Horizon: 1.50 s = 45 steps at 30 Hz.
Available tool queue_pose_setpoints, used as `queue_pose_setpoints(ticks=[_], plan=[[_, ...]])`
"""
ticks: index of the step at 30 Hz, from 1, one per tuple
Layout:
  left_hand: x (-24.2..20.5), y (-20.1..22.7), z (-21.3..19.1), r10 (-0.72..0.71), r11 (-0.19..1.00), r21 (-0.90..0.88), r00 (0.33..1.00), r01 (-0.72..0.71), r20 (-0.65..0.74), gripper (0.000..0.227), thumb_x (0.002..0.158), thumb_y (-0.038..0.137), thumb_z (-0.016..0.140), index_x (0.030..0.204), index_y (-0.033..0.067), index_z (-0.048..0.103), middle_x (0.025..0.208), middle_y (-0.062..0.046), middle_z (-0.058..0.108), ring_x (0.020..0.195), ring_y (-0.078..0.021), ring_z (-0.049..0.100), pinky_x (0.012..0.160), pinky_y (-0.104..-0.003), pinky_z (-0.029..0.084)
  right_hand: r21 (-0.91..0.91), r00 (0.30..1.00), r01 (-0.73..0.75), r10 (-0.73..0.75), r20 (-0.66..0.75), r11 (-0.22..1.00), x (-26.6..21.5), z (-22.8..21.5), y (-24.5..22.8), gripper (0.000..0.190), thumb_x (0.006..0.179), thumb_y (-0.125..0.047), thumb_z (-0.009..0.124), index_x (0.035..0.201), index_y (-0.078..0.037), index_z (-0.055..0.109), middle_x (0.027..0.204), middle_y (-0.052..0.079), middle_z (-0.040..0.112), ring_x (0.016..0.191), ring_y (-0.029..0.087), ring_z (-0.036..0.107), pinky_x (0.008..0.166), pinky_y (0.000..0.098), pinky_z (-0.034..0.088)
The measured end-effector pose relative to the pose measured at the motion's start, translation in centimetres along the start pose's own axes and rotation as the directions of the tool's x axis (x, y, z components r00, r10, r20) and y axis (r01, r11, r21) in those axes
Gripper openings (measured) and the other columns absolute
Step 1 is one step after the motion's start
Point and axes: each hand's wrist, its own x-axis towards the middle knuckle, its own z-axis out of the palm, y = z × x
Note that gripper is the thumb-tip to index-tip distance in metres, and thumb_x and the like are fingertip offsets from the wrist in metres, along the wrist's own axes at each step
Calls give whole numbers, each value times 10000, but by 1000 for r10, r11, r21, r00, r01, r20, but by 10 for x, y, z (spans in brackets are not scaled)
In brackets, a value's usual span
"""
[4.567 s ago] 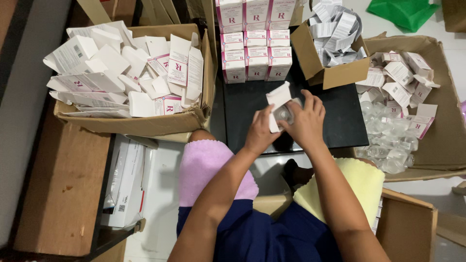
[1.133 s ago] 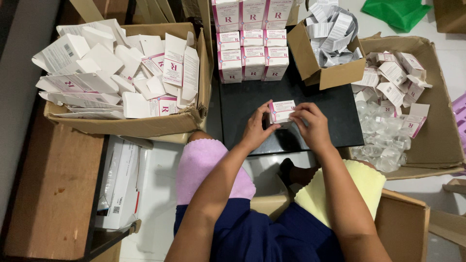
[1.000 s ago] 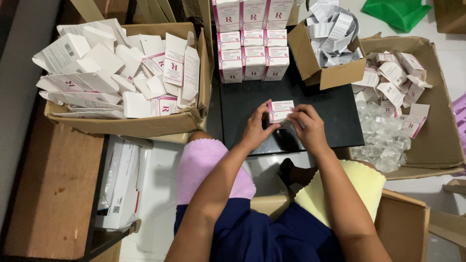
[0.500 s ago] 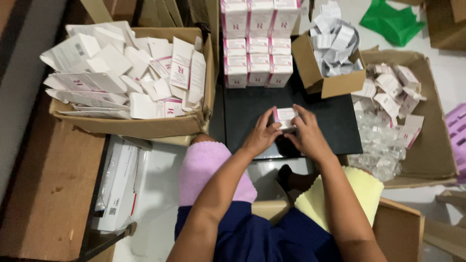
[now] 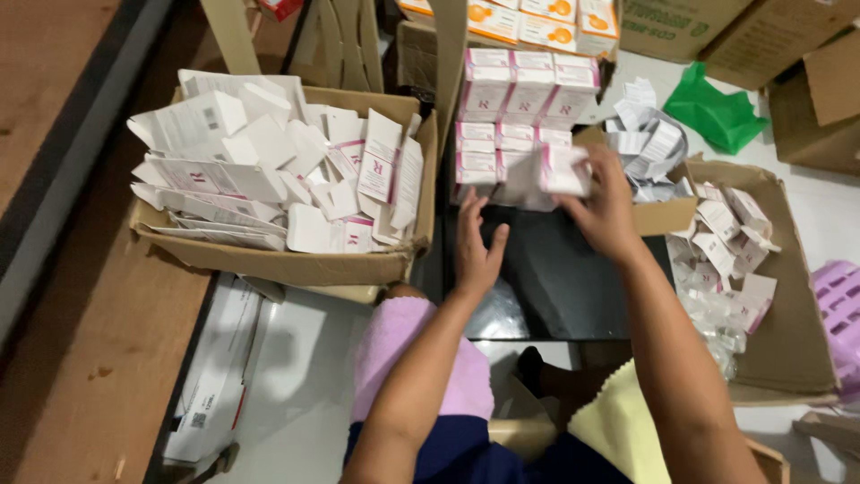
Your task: The person repeatedly picks small clear bottles from a box, places each into a white cardboard box, and closes the box. The person stacks the closed boxes on a nearby pile. The person works one at a time, handling bottles and boxes by hand.
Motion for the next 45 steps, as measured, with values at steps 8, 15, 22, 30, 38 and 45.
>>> queue_pose_setpoints(ticks=[8,15,22,30,38,45], plan=[[7,-11,0,-11,995,99,1000,12,-14,529,1056,355,621,1462,37,501,1601,-211,437,1458,-410,476,1118,-485,489,-106,997,12,-3,84,994,110,71,0,579,805,-5,881,1249,-82,518,1425,111,478,1297,294,554,916,380,585],[14,-6,5,-105,994,-19,994,105,-7,528,1046,386,605,1437,44,511,1580,-235,423,1428,-401,489,1063,-464,526,-92,992,-36,47,119,995,123,89,14,538,827,17,847,1256,-73,535,1487,121,448,1280,280,563,825,339,603],[14,-2,4,-128,991,-32,992,129,12,521,1042,388,610,1424,44,522,1575,-228,413,1410,-397,499,1063,-464,524,-165,1000,19,-15,24,986,115,99,18,447,890,27,848,1237,-79,587,1509,128,392,1298,287,590,885,328,598],[18,5,-1,-110,993,-46,992,108,-58,544,1045,323,619,1471,26,458,1571,-224,411,1412,-392,490,1058,-443,514,-454,948,251,-311,-62,855,99,114,-12,593,820,-57,913,1311,-39,581,1506,225,344,1299,456,493,1069,511,469],[-12,-68,25,41,980,200,988,-10,-151,580,979,150,626,1487,-32,413,1473,-289,472,1341,-477,477,1102,-530,419,-271,757,610,-447,477,745,108,172,-67,397,709,-33,679,1102,-83,704,1259,138,647,1181,343,592,1007,463,483],[-23,-91,32,-535,412,-850,842,329,67,302,1063,99,633,1327,-31,566,1178,-118,548,1074,-250,551,908,-411,473,-350,824,527,-365,433,775,65,125,-78,270,794,-109,682,1063,-89,686,1234,107,646,1139,318,603,944,423,507]])
